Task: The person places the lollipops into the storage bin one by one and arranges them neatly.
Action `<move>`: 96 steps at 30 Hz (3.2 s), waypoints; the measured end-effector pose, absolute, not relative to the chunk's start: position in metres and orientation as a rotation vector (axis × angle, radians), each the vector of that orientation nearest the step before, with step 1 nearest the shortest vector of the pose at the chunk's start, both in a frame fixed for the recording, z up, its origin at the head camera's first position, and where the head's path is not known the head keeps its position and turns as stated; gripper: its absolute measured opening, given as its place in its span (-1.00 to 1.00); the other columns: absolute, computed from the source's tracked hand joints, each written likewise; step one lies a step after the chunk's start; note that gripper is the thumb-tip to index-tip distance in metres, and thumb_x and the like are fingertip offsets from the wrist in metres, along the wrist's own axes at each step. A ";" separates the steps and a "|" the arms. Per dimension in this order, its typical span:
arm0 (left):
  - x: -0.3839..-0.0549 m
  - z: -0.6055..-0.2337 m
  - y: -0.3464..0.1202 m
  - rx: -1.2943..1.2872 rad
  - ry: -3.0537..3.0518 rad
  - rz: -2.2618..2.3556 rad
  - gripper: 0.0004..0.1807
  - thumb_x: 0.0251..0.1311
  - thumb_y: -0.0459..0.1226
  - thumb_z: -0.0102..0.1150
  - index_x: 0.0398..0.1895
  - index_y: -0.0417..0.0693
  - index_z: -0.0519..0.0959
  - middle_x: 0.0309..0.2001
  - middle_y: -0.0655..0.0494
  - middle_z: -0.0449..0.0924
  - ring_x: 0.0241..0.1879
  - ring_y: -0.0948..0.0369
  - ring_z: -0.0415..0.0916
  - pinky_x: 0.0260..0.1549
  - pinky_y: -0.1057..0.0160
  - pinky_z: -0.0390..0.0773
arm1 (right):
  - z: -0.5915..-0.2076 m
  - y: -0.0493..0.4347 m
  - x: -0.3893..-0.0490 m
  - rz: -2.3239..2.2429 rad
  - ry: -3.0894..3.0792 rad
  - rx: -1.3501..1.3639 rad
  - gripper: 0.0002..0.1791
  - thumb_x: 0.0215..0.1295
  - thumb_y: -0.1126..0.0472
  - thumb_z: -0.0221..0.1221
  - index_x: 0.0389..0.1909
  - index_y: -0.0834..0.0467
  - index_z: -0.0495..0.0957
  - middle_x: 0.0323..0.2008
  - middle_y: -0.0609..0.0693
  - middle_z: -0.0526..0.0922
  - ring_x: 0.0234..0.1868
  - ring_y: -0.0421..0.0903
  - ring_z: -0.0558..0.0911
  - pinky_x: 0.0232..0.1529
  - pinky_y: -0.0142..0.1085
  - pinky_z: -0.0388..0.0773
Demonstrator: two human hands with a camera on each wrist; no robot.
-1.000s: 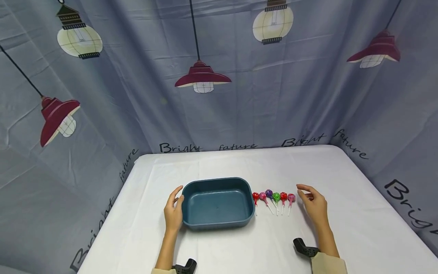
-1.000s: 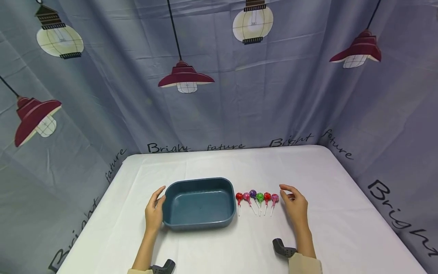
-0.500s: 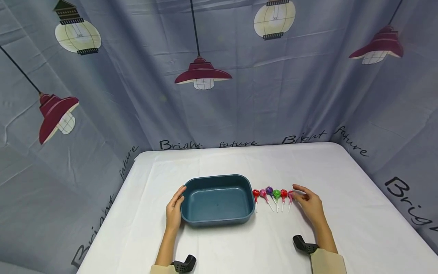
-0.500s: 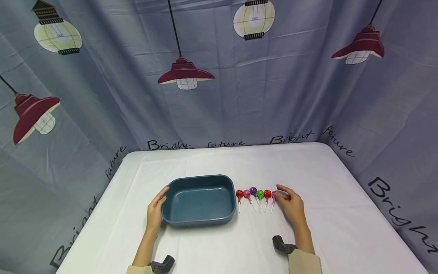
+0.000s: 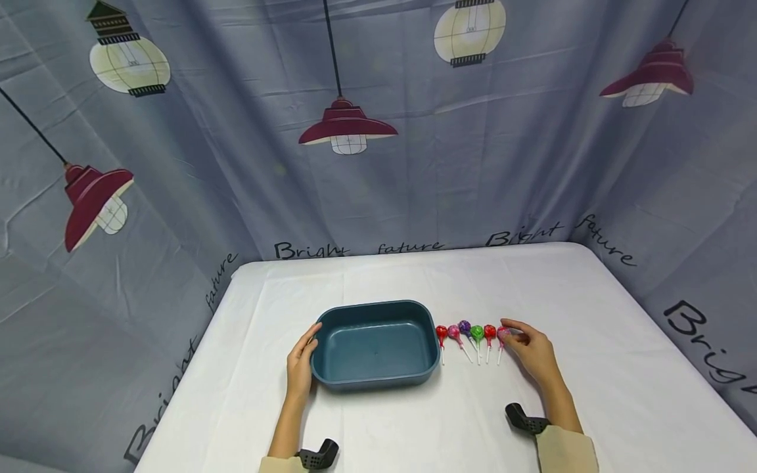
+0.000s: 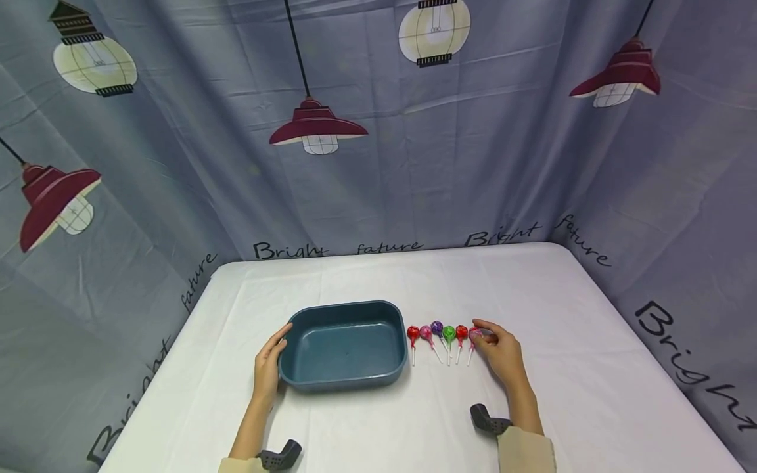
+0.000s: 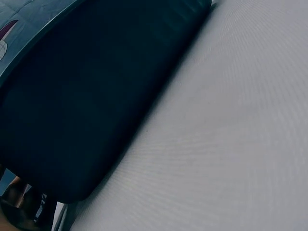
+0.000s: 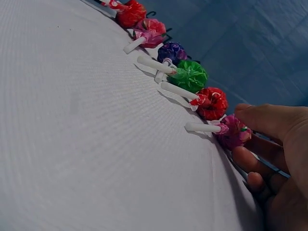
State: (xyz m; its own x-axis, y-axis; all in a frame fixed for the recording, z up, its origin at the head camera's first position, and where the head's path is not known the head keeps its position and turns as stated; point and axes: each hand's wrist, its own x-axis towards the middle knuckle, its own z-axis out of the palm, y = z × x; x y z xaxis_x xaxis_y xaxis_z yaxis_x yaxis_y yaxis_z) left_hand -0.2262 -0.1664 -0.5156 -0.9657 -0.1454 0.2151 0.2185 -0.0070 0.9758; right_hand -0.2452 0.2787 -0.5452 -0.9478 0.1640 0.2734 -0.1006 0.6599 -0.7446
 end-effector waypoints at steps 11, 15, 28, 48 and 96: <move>-0.226 -0.517 -0.168 -0.054 -2.048 -2.013 -0.64 0.32 -0.45 -0.16 0.14 -0.30 0.44 0.20 -0.09 0.39 0.28 0.10 0.17 0.11 0.52 0.19 | -0.549 0.277 -0.248 1.121 -2.608 -0.014 -0.64 0.19 0.14 0.22 -0.02 0.21 0.57 -0.48 0.00 0.52 -0.48 -0.16 0.39 -0.50 -0.36 0.30; -0.227 -0.517 -0.169 -0.056 -2.050 -2.020 -0.64 0.31 -0.46 -0.17 0.13 -0.30 0.44 0.18 -0.10 0.40 0.28 0.11 0.17 0.11 0.52 0.19 | -0.550 0.276 -0.249 1.114 -2.622 -0.007 -0.64 0.19 0.15 0.22 -0.02 0.20 0.57 -0.47 0.00 0.52 -0.47 -0.15 0.39 -0.50 -0.37 0.31; -0.243 -0.542 -0.178 -0.038 -2.007 -2.049 -0.66 0.31 -0.37 -0.10 0.10 -0.12 0.51 0.15 0.03 0.44 0.24 0.24 0.21 0.14 0.45 0.19 | -0.546 0.273 -0.250 1.097 -2.608 -0.001 -0.66 0.16 0.21 0.24 -0.03 0.19 0.58 -0.47 0.00 0.51 -0.47 -0.18 0.38 -0.50 -0.40 0.32; -0.233 -0.522 -0.168 -0.104 -2.042 -2.036 -0.66 0.32 -0.44 -0.16 0.12 -0.33 0.44 0.17 -0.16 0.40 0.26 0.13 0.18 0.11 0.50 0.21 | -0.536 0.277 -0.240 1.076 -2.695 -0.041 -0.67 0.19 0.17 0.22 -0.04 0.21 0.57 -0.49 -0.01 0.45 -0.47 -0.13 0.35 -0.50 -0.35 0.25; -0.228 -0.518 -0.167 -0.086 -2.007 -2.013 -0.66 0.30 -0.46 -0.13 0.10 -0.32 0.46 0.15 -0.16 0.43 0.26 0.09 0.19 0.09 0.52 0.21 | -0.454 0.209 -0.237 1.652 -2.609 0.478 -0.67 0.04 0.14 0.33 -0.14 0.15 0.61 -0.35 0.05 0.62 -0.36 -0.03 0.55 -0.47 -0.35 0.45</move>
